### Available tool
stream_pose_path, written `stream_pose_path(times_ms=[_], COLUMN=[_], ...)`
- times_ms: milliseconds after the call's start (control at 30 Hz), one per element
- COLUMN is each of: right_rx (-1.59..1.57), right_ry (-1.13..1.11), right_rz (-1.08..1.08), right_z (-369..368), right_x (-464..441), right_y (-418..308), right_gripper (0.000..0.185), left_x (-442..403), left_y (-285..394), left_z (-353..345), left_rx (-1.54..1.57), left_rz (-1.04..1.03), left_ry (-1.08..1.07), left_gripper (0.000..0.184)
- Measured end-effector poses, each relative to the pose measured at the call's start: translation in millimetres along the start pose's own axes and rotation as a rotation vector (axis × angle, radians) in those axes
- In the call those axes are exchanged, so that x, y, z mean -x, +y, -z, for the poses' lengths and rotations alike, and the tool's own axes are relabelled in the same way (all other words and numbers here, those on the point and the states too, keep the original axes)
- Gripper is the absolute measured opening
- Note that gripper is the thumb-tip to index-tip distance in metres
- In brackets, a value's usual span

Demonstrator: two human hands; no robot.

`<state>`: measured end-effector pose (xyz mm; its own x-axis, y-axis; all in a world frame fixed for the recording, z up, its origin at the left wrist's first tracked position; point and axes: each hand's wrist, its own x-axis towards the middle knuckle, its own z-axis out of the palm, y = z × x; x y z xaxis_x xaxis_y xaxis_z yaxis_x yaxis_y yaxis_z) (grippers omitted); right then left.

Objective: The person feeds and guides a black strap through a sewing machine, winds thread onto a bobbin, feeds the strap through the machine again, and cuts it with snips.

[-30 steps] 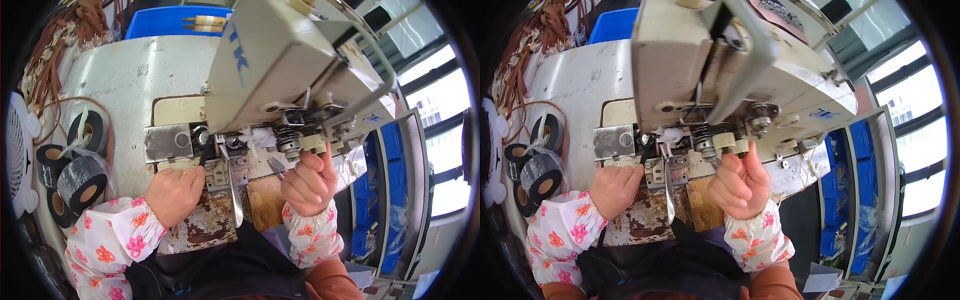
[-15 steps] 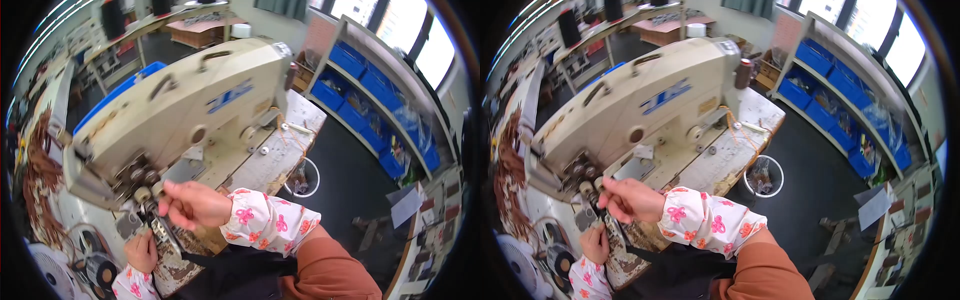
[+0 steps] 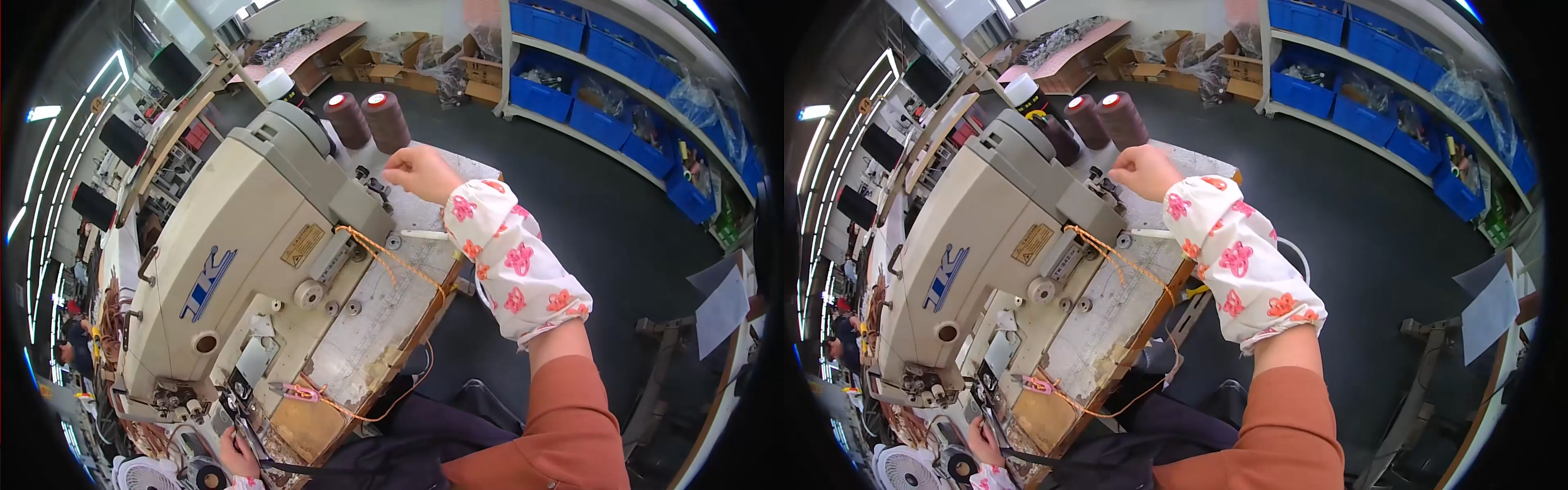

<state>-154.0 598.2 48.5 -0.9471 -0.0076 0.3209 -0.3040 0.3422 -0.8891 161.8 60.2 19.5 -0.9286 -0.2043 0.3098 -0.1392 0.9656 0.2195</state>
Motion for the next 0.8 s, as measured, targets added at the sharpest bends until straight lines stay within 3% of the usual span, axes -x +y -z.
stream_pose_path(times_ms=[67, 167, 267, 333, 433, 633, 700, 767, 800], right_rx=[0.150, 0.209, 0.322, 0.338, 0.351, 0.246, 0.384, 0.428, 0.405], right_ry=[-0.179, -0.328, -0.370, -0.349, -0.345, -0.378, -0.248, 0.076, 0.048], right_rz=[0.040, 0.081, 0.028, 0.015, 0.024, 0.076, 0.165, 0.409, 0.391], right_z=[-1, 3, 8, 4, -3, 6, 10, 1, -6], right_x=[-9, -19, -31, -35, -41, -30, -15, 12, 33], right_y=[7, 14, 12, 10, 14, 12, 9, -13, -41], right_gripper=[0.038, 0.042, 0.042, 0.042, 0.043, 0.042, 0.037, 0.021, 0.018], left_x=[-2, -2, -2, -1, -2, -2, -2, -4, -5], left_y=[10, 21, 18, 9, 5, 4, 0, 11, 14], left_z=[2, 5, 1, -3, -5, -3, -6, -1, -1], left_rx=[-0.031, -0.036, -0.040, -0.040, -0.026, -0.032, -0.032, -0.007, -0.007], left_rz=[-0.009, 0.048, 0.069, -0.068, -0.116, -0.085, -0.158, -0.113, -0.071], left_ry=[0.008, -0.017, -0.007, 0.058, 0.080, 0.047, 0.102, 0.072, 0.048], left_gripper=[0.019, 0.020, 0.020, 0.019, 0.019, 0.021, 0.022, 0.022, 0.022])
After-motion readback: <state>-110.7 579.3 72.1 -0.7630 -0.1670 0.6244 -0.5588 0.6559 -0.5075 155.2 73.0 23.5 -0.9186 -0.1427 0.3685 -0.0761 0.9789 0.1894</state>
